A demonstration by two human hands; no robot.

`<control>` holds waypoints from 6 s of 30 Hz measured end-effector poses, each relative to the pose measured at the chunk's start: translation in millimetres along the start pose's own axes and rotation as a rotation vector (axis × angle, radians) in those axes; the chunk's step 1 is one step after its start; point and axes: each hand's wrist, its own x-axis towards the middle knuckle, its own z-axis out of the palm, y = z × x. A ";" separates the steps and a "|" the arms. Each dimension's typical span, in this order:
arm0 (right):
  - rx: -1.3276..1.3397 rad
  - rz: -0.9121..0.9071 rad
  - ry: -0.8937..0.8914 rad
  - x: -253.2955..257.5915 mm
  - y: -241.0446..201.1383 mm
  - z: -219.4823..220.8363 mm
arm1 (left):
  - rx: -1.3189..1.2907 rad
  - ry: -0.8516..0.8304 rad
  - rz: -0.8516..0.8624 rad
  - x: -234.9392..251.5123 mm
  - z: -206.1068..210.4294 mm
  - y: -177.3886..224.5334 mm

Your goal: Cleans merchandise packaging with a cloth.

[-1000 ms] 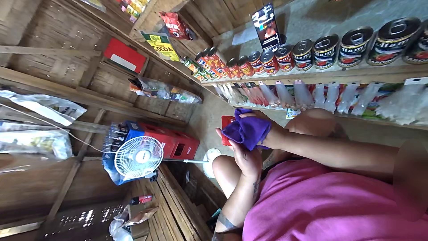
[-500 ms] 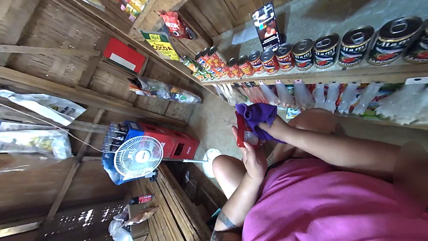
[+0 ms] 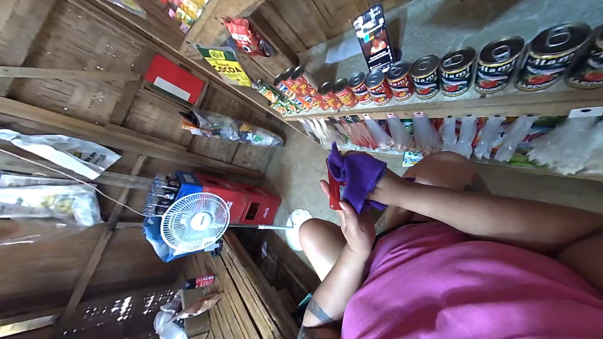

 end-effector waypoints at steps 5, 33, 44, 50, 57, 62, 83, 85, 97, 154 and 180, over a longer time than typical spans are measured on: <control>0.003 0.282 0.118 11.0 -11.9 -11.0 | -0.015 -0.045 -0.012 -9.7 3.4 -0.9; -0.031 0.314 0.165 14.6 -19.2 -11.1 | -0.009 -0.017 -0.046 -12.1 8.2 -2.6; -0.214 -0.013 -0.176 0.3 -12.4 4.1 | -0.013 0.159 -0.065 0.6 2.4 3.9; -0.108 0.074 -0.007 -1.2 -9.6 1.6 | 0.000 0.067 -0.031 -6.9 4.9 -2.1; -0.146 0.224 0.084 -2.6 -0.6 2.5 | -0.007 0.094 -0.077 -3.5 6.0 -0.6; -0.113 0.034 -0.093 -0.8 -3.0 2.7 | -0.058 0.131 -0.134 13.5 -1.2 11.4; 0.012 0.188 0.003 -1.7 7.3 5.9 | -0.133 0.262 -0.073 10.5 8.1 18.4; 0.072 0.225 0.026 0.3 3.7 4.7 | -0.135 0.273 -0.065 12.5 8.3 22.1; 0.302 0.363 -0.021 -4.2 3.2 2.6 | -0.299 0.279 0.014 30.3 -6.7 31.5; -0.020 0.027 0.226 9.4 22.6 -6.3 | -0.133 0.030 -0.298 7.2 2.4 9.7; -0.208 -0.017 -0.165 -3.3 -8.1 3.2 | -0.109 0.098 -0.218 4.4 4.3 5.5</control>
